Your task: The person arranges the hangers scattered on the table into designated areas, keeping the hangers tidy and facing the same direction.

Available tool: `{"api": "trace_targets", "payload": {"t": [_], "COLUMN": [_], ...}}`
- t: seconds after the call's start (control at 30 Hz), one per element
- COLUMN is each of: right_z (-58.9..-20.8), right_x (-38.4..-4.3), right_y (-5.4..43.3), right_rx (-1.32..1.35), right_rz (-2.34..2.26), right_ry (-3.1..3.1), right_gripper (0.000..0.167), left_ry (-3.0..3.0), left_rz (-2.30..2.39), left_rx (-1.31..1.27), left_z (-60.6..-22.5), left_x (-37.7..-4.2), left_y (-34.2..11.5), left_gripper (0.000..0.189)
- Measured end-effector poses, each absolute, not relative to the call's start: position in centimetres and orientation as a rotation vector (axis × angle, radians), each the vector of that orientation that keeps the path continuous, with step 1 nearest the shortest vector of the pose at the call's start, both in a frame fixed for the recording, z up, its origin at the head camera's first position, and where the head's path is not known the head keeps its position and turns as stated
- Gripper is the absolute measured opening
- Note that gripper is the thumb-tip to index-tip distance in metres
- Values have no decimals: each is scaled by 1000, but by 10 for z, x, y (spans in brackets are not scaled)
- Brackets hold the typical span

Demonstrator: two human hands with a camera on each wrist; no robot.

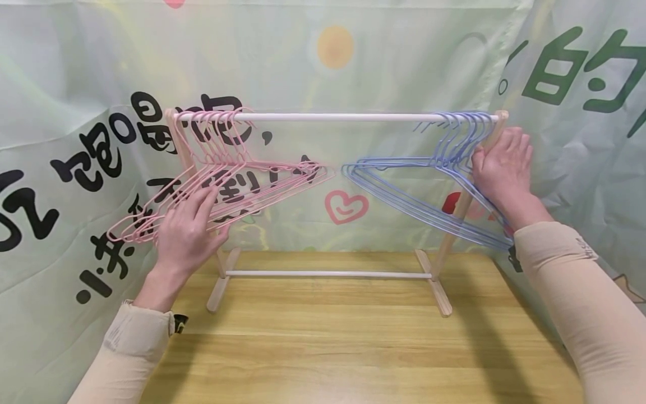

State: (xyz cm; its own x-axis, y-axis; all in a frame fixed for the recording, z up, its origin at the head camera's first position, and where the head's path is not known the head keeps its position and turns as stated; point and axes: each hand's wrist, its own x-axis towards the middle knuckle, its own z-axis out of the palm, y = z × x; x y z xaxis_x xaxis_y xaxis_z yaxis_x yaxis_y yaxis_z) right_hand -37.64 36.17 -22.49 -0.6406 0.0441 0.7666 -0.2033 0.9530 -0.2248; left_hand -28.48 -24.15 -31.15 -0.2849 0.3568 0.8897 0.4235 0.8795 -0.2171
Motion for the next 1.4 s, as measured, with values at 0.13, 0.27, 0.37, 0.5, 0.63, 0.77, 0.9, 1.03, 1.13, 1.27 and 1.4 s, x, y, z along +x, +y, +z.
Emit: {"api": "trace_targets", "payload": {"t": [0.13, 0.27, 0.37, 0.5, 0.63, 0.77, 0.9, 1.03, 1.13, 1.27, 1.4], "right_z": [-224, -223, -223, -222, -217, -210, -203, -203, -211, -237, -275], "right_x": [-375, -374, -374, -371, -366, -358, -342, -317, -297, -272, -248], "right_y": [363, 364, 365, 363, 360, 356, 353, 348, 344, 336, 324], "right_rx": [106, 99, 95, 84, 59, 27, -16, -36, 42, 236, 370], "right_rz": [367, 368, 360, 362, 420, 551, 699, 789, 795, 708, 653], "right_ry": [-2246, -2263, -2274, -2308, -2332, -2351, -2367, -2320, -2214, -2024, -1931], "right_gripper": [48, 48, 49, 51, 50, 52, 62, 67, 67, 68, 68], "left_ry": [-1892, -1879, -1875, -1869, -1851, -1858, -1892, -1906, -1897, -1876, -1899], "left_rz": [-34, 5, 18, 12, -7, -43, -119, -222, -292, -351, -403], "left_rx": [-577, -561, -541, -495, -453, -431, -415, -401, -390, -378, -371], "left_z": [-317, -322, -326, -329, -331, -332, -332, -334, -335, -341, -358], "left_x": [-289, -294, -297, -300, -303, -302, -294, -281, -272, -260, -245], "left_y": [-245, -248, -250, -250, -247, -244, -240, -233, -226, -215, -208], "left_gripper": [86, 85, 80, 77, 78, 80, 82, 76, 72, 68, 66]}}
